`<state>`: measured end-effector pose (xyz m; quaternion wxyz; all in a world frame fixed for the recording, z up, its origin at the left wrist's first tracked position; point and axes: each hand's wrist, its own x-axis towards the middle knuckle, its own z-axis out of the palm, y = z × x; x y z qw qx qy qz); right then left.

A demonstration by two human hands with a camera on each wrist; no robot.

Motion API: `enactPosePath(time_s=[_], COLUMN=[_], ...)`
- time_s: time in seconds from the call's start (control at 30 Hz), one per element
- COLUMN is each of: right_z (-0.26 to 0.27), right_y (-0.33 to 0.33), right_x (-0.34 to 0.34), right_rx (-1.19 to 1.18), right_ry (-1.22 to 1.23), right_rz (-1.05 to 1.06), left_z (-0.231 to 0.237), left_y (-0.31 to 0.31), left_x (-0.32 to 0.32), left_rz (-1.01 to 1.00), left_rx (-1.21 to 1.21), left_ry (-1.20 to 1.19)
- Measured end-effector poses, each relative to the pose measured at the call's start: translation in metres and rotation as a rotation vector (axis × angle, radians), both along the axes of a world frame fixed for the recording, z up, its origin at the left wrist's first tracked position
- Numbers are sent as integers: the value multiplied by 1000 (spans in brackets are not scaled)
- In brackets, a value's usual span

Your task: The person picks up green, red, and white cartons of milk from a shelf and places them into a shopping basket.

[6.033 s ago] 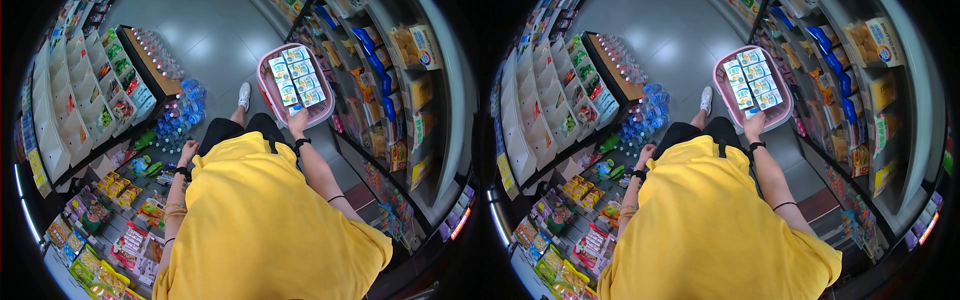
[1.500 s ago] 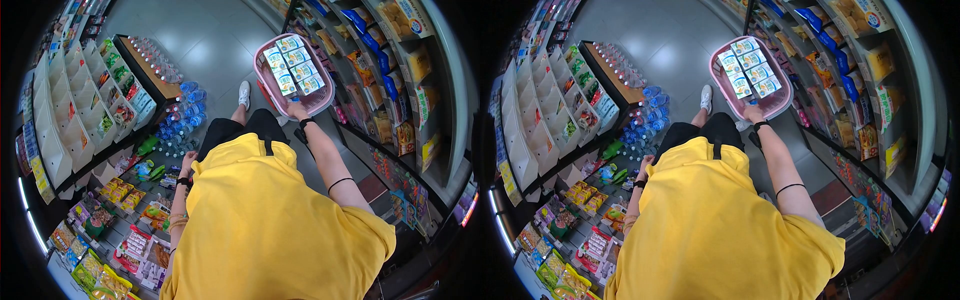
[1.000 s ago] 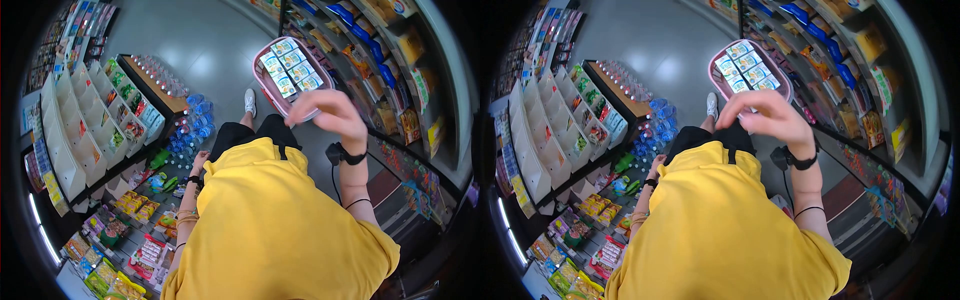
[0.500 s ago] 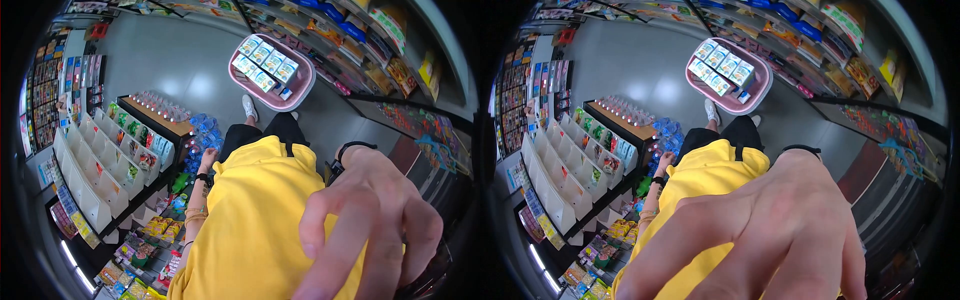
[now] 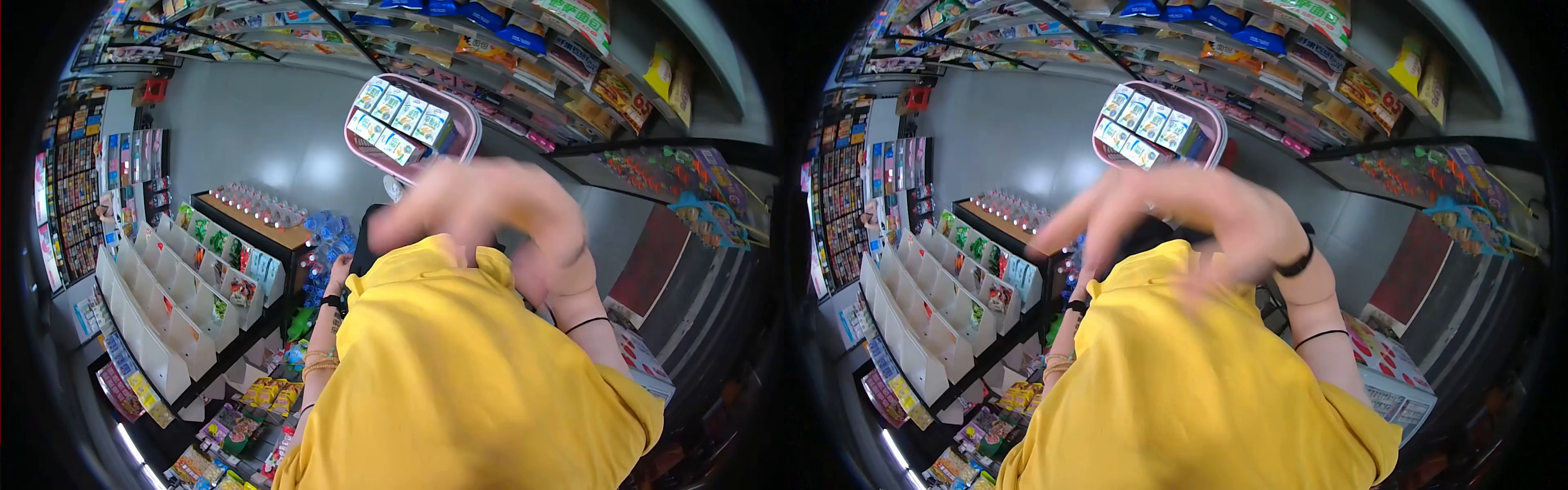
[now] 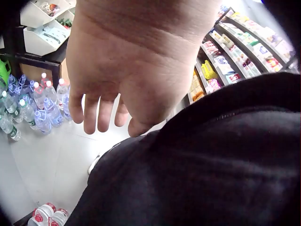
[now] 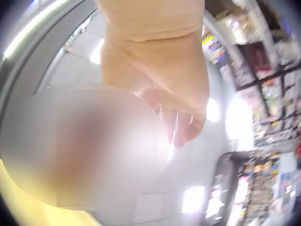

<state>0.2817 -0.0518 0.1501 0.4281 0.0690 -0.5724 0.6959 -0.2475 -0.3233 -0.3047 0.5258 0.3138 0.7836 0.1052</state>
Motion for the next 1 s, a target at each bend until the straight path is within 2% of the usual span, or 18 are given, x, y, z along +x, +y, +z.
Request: enactPosePath(time_s=[0.03,0.1,0.13,0.17,0.23,0.27,0.3,0.4,0.43,0.47,0.5,0.53,0.57,0.63,0.7,0.8,0.9,1.0], right_z=[-33,-151,-207,-302,-355,-417,-427,-549,-571,-538,-658,-618,-550,-529,-519,-520,-526,-524], right_y=[17,29,27,10,-18,-34,-48,-119,-142,-151,-193,-207,-203,-209,-208,-194,-167,-133], right_x=[-3,-9,-5,2,24,43,63,119,133,138,172,175,164,165,161,160,158,156], right_rx=[-53,-242,35,222,30,-12,-27,-499,-761,-1233,-896,-786,-1157,-1190,-1318,-1314,-1260,-1076], right_ry=[-189,-572,-871,-1134,-1519,-1526,-1498,-1370,-1303,-1312,-1577,-1649,-1523,-1545,-1500,-1419,-1309,-1366], right_rz=[-114,-244,-420,-536,-264,-222,-274,-667,-757,-695,-621,-600,-668,-561,-553,-523,-533,-560], left_z=[52,41,39,39,49,43,34,53,48,42,48,41,29,16,8,4,-11,-19], left_y=[19,17,18,23,36,37,39,63,67,69,76,79,78,82,77,72,66,51], left_x=[30,25,24,24,25,18,12,28,28,30,40,45,44,48,54,60,56,56], left_rz=[-38,-60,-45,-31,-53,-92,-128,-123,-137,-129,-111,-90,-67,-90,-82,9,1,-32], left_rx=[0,39,24,12,-42,-2,39,-24,-32,0,-2,5,9,44,48,14,-11,-31], left_ry=[3,-6,-20,-33,17,56,94,102,106,86,71,45,17,15,12,-94,-57,29])
